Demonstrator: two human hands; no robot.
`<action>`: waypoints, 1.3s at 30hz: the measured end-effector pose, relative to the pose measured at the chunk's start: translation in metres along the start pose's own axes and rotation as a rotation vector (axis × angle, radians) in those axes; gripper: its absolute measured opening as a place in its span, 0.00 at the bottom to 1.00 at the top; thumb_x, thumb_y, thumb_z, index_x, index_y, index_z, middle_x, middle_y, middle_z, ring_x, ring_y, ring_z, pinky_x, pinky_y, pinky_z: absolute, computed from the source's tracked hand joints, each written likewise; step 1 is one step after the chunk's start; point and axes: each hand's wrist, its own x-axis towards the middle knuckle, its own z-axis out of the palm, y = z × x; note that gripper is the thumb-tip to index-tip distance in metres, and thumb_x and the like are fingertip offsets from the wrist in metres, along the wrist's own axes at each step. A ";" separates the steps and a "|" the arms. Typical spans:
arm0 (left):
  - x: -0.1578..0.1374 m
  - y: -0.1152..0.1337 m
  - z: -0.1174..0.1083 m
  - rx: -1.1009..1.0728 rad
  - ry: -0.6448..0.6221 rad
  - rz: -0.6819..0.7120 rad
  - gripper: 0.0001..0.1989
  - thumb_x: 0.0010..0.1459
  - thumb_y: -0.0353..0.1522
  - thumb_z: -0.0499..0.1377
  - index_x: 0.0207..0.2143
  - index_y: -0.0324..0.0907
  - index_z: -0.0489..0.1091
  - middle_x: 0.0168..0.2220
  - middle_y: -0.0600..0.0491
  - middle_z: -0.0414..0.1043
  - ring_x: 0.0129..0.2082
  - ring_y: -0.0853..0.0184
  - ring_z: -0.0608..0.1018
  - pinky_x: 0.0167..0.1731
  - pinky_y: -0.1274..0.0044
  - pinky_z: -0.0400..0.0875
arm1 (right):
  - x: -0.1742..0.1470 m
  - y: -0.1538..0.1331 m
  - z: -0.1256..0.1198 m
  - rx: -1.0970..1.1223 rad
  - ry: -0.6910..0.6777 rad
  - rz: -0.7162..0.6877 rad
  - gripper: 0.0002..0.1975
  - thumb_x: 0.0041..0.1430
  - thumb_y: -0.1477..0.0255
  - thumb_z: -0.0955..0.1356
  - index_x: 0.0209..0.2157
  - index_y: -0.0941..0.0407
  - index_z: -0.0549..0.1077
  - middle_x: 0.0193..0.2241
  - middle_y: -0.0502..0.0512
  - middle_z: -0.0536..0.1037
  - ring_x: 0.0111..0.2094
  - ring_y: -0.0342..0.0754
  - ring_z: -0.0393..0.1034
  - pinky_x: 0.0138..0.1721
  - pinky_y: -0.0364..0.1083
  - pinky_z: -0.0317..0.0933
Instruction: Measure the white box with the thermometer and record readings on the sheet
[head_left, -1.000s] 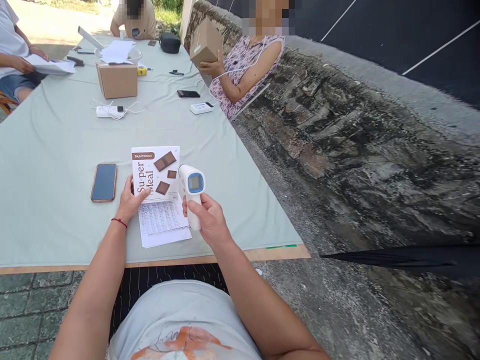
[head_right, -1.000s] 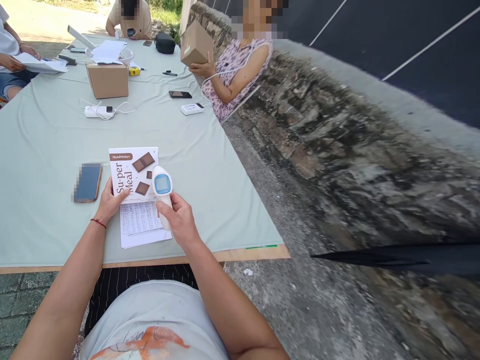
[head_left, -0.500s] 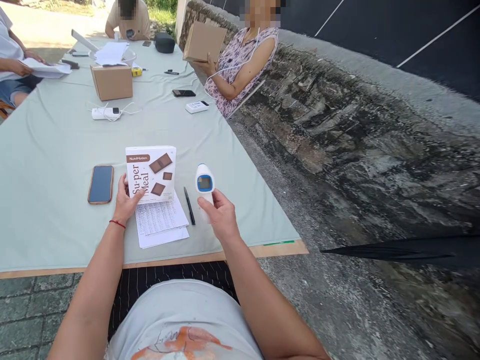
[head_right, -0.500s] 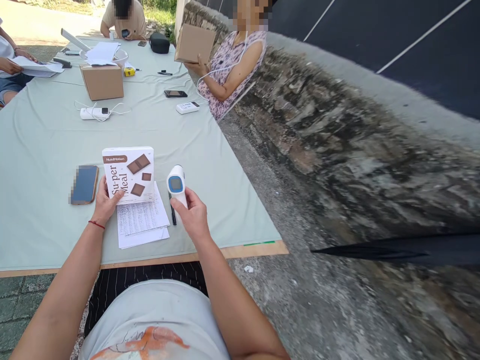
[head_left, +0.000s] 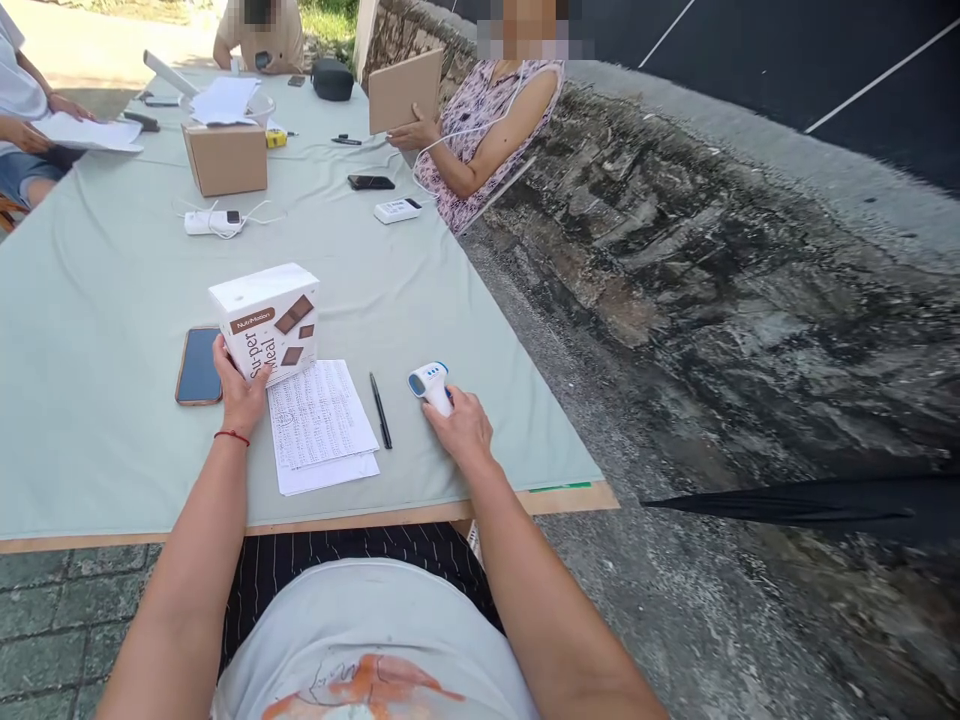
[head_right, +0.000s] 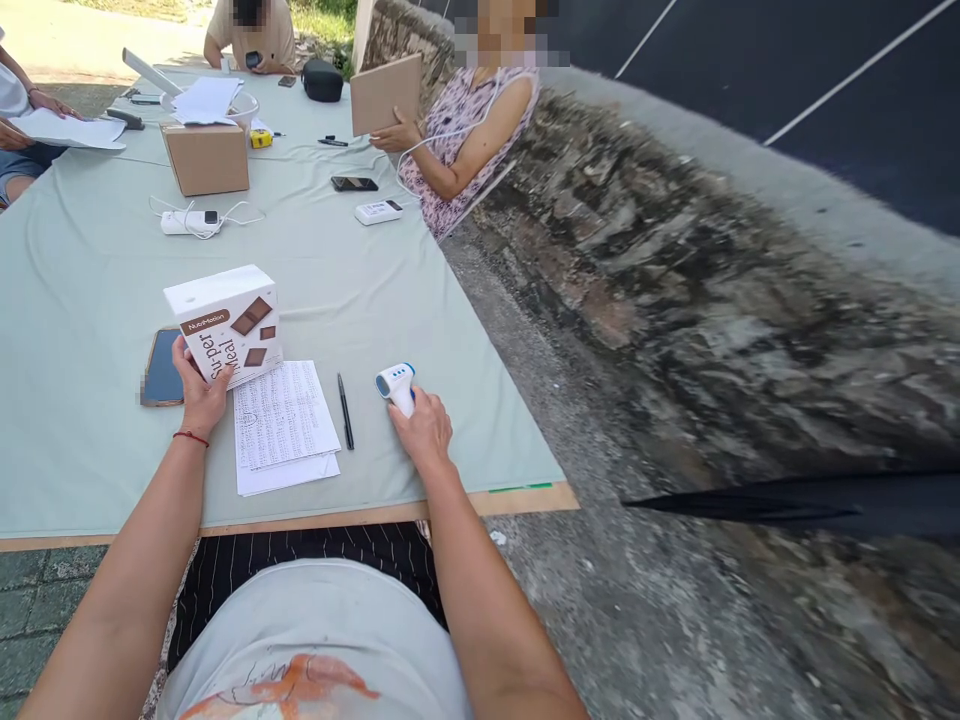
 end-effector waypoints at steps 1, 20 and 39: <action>0.000 0.000 0.000 0.013 0.007 0.012 0.47 0.55 0.42 0.67 0.68 0.48 0.42 0.64 0.40 0.53 0.65 0.54 0.62 0.63 0.60 0.62 | -0.001 -0.002 0.000 -0.007 0.034 -0.021 0.25 0.55 0.61 0.67 0.53 0.56 0.72 0.46 0.64 0.72 0.48 0.60 0.66 0.47 0.55 0.60; -0.020 0.023 0.012 0.329 0.244 0.238 0.13 0.60 0.37 0.60 0.46 0.43 0.66 0.46 0.44 0.65 0.51 0.54 0.69 0.53 0.58 0.66 | -0.002 -0.072 0.009 0.325 -0.163 -0.282 0.20 0.58 0.70 0.61 0.48 0.53 0.77 0.33 0.56 0.77 0.33 0.51 0.68 0.40 0.50 0.63; -0.048 0.026 0.051 0.563 -0.700 0.394 0.15 0.61 0.31 0.57 0.50 0.47 0.72 0.57 0.47 0.72 0.63 0.47 0.66 0.64 0.46 0.50 | -0.007 -0.115 0.023 1.048 -0.228 -0.077 0.15 0.46 0.60 0.70 0.33 0.55 0.76 0.28 0.50 0.77 0.30 0.46 0.69 0.36 0.48 0.65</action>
